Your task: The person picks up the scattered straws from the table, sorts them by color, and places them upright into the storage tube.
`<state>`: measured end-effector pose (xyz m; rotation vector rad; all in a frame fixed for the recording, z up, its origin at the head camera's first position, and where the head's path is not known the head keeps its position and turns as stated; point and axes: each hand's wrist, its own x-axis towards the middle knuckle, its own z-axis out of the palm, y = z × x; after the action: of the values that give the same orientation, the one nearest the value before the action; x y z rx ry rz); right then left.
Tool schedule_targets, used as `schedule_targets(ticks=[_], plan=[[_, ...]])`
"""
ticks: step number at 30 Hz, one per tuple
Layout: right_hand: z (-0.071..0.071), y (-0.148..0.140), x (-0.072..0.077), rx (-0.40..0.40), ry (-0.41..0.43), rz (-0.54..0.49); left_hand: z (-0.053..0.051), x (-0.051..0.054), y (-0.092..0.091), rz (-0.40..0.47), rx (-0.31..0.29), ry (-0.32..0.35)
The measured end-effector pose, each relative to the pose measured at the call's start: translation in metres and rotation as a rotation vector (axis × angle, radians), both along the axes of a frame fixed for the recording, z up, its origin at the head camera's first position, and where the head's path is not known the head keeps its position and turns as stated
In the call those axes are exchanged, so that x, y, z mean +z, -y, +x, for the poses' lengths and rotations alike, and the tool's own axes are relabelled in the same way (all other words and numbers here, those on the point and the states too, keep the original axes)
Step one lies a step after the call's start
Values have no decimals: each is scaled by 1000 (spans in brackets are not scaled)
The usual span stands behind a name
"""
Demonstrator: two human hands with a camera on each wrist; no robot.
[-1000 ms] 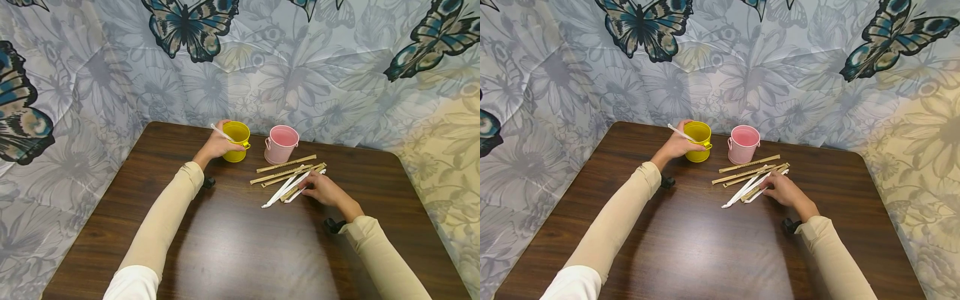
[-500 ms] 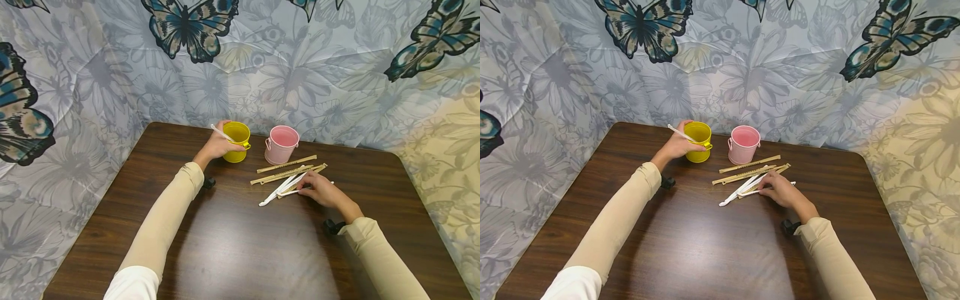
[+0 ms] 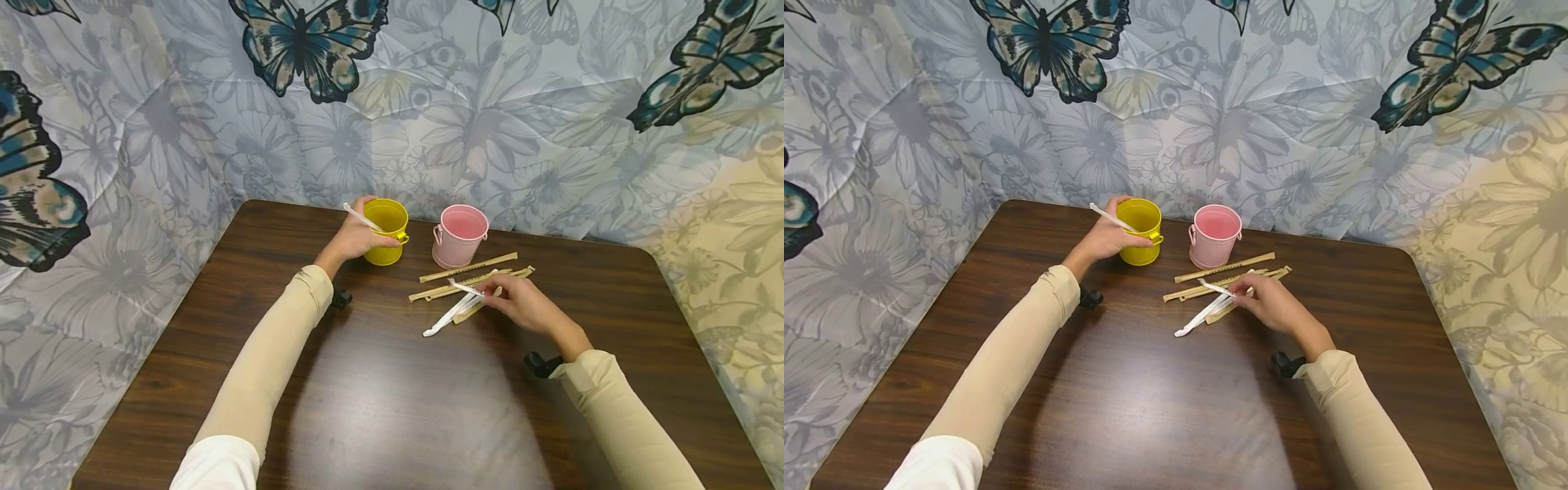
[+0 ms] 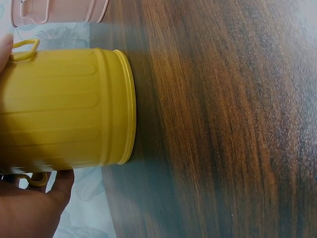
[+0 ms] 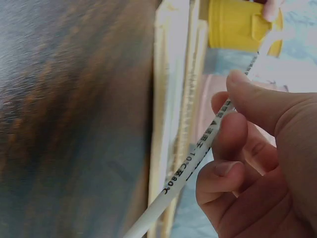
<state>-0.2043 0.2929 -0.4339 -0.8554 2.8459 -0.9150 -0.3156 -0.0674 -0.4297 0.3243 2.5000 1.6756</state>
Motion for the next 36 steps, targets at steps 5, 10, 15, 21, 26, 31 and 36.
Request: schedule_targets(ticks=[5,10,15,21,26,31,36], plan=[[-2,8,17,-19,32,-11,1,-1,-1,6,-8,15],[-10,22,43,-29,30,-26,0,0,0,8,-8,18],[-18,43,69,-52,17,-48,1,-2,1,6,7,6],[-29,68,91,-51,-10,-93,0,-6,1,1,3,10],[-39,88,106,-65,1,-168,-2,-6,1,4,3,4],[-46,106,120,-72,-14,-227,-2,-3,0,8,-12,6],[-56,120,133,-59,-29,-305,-1,-1,0,42,-9,9]])
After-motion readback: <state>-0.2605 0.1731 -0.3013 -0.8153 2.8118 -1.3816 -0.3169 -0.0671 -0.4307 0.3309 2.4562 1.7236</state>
